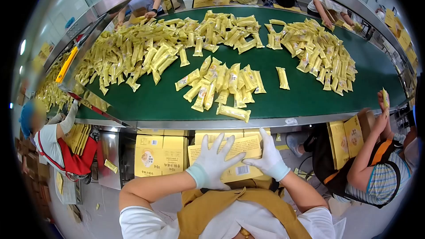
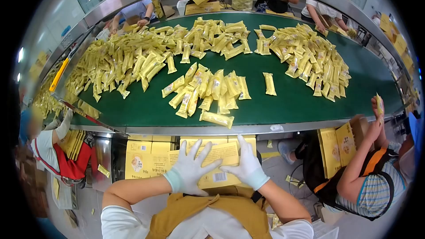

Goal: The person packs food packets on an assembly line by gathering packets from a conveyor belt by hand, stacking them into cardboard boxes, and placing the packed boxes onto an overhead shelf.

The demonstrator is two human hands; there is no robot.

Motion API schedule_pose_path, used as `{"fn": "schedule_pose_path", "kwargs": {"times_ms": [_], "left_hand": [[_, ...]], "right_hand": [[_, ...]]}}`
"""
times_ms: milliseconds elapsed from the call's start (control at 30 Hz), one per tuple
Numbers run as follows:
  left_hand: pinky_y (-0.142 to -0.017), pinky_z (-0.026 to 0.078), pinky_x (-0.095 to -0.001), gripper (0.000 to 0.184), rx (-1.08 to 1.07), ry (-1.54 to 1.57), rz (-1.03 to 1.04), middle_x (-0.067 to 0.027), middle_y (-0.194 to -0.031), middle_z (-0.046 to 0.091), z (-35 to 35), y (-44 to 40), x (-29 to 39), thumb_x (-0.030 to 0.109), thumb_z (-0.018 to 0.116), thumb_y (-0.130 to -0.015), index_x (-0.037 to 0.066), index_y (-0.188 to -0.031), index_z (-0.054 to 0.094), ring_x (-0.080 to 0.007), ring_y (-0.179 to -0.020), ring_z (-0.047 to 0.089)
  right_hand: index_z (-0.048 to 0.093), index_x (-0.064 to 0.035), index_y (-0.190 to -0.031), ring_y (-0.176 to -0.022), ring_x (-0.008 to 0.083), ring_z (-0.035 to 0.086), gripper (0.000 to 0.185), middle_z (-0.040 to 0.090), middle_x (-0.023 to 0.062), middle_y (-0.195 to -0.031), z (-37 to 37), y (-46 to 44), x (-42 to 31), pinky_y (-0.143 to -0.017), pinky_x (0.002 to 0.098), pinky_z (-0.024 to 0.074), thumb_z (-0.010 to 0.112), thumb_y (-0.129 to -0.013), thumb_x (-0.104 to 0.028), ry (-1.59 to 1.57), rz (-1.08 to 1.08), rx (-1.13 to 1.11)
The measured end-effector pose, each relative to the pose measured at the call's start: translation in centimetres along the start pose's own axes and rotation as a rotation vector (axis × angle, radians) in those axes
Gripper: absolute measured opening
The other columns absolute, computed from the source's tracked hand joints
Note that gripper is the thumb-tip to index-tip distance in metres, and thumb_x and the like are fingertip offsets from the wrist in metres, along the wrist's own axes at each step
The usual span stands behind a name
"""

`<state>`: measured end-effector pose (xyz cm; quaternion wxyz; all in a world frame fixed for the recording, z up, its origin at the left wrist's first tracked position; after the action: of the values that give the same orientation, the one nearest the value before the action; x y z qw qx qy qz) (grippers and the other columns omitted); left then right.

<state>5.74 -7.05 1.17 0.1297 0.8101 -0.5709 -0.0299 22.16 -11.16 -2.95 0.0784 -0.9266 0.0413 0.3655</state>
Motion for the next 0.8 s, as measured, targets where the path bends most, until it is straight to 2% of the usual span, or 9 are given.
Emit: {"fn": "schedule_pose_path", "kwargs": {"times_ms": [33, 133, 167, 300, 333, 400, 500, 600, 800], "left_hand": [[-0.104, 0.02, -0.0752, 0.106, 0.034, 0.018, -0.002, -0.0301, -0.16, 0.02, 0.3, -0.1, -0.1, 0.068, 0.074, -0.067, 0.029, -0.157, 0.033, -0.0544, -0.14, 0.027], [-0.104, 0.023, -0.0731, 0.105, 0.085, 0.067, -0.015, -0.0318, -0.157, 0.025, 0.3, 0.0, -0.5, 0.065, 0.075, -0.066, 0.027, -0.155, 0.036, -0.0552, -0.137, 0.03], [-0.106, 0.024, -0.0706, 0.106, 0.077, 0.081, -0.031, -0.0318, -0.157, 0.025, -0.8, 0.1, -0.9, 0.062, 0.077, -0.065, 0.024, -0.155, 0.036, -0.0546, -0.137, 0.031], [-0.113, 0.027, -0.0552, 0.116, 0.46, 0.436, -0.08, -0.0326, -0.157, 0.024, -4.5, 1.6, -4.7, 0.048, 0.083, -0.061, 0.01, -0.157, 0.03, -0.0516, -0.139, 0.031], [-0.118, 0.027, -0.0437, 0.116, 0.485, 0.532, -0.102, -0.0292, -0.161, 0.021, -4.8, 1.8, -5.4, 0.037, 0.084, -0.064, 0.0, -0.157, 0.024, -0.0419, -0.146, 0.029], [-0.119, 0.026, -0.0439, 0.115, 0.603, 1.004, -0.005, -0.0269, -0.161, 0.021, -2.2, 0.2, -5.8, 0.032, 0.082, -0.068, 0.0, -0.158, 0.018, -0.0371, -0.148, 0.027], [-0.12, 0.028, -0.0408, 0.097, 0.579, 1.656, 0.04, -0.0208, -0.162, 0.026, 4.3, -2.1, -4.3, 0.029, 0.07, -0.086, -0.001, -0.159, 0.014, -0.028, -0.147, 0.032], [-0.119, 0.033, -0.0416, 0.08, 0.345, 2.332, 0.013, -0.0187, -0.158, 0.035, 10.6, -2.4, -0.4, 0.04, 0.055, -0.098, 0.0, -0.158, 0.019, -0.0296, -0.144, 0.039], [-0.11, 0.044, -0.0419, 0.07, 0.279, 2.518, -0.131, -0.0168, -0.143, 0.054, 16.7, -3.6, -1.4, 0.055, 0.034, -0.105, 0.002, -0.149, 0.041, -0.0292, -0.128, 0.056]], "right_hand": [[0.025, 0.0006, -0.153, -0.104, 0.0315, 0.062, 0.111, 0.05, 0.0211, -0.124, 0.0, -0.4, -0.3, -0.087, 0.0392, 0.0541, 0.089, -0.071, -0.039, 0.033, -0.019, -0.028], [0.028, 0.0021, -0.152, -0.096, 0.024, 0.067, 0.099, 0.055, 0.0172, -0.122, 0.1, -0.4, 3.3, -0.083, 0.0334, 0.0559, 0.085, -0.078, -0.032, -0.639, 0.234, -0.298], [0.03, 0.0008, -0.152, -0.089, 0.0183, 0.067, 0.081, 0.059, 0.0122, -0.116, 0.5, -0.5, 6.3, -0.08, 0.0295, 0.0552, 0.075, -0.09, -0.024, -1.0, 0.22, -0.181], [0.04, -0.0019, -0.147, -0.105, 0.0213, 0.064, 0.055, 0.061, 0.0149, -0.124, 0.6, 0.0, 17.1, -0.093, 0.034, 0.0535, 0.057, -0.103, -0.029, -0.818, 0.339, 0.209], [0.041, -0.0026, -0.146, -0.109, 0.0224, 0.064, 0.052, 0.06, 0.0161, -0.13, 0.5, 0.3, 17.0, -0.097, 0.035, 0.0527, 0.054, -0.104, -0.03, -0.713, 0.326, 0.244], [0.043, -0.0032, -0.145, -0.12, 0.025, 0.058, 0.047, 0.054, 0.0166, -0.14, 4.5, 2.5, 17.5, -0.103, 0.0364, 0.0488, 0.049, -0.107, -0.03, -1.542, 0.135, 0.114], [0.048, -0.004, -0.139, -0.116, 0.0216, 0.059, 0.037, 0.057, 0.0148, -0.135, 4.5, 4.2, 16.3, -0.1, 0.0354, 0.05, 0.05, -0.106, -0.021, -1.846, 0.149, 0.097], [0.05, 0.0004, -0.132, -0.108, 0.0187, 0.062, 0.035, 0.064, 0.0138, -0.123, -1.4, 4.1, 12.0, -0.095, 0.0323, 0.0497, 0.054, -0.103, -0.019, -0.742, 0.322, 0.092], [0.038, 0.0048, -0.144, -0.114, 0.0354, 0.065, 0.052, 0.065, 0.0259, -0.123, -4.8, 2.1, 3.8, -0.097, 0.039, 0.0493, 0.052, -0.096, -0.01, -0.29, 0.236, 0.13]]}}
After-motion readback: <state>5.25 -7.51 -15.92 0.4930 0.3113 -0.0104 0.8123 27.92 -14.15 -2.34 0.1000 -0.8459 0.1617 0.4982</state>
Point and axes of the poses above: each hand's wrist, its own y-axis away from the middle knuckle, its own z-axis out of the palm, x = y × z, the point moved 8 cm from there along -y, towards the middle knuckle
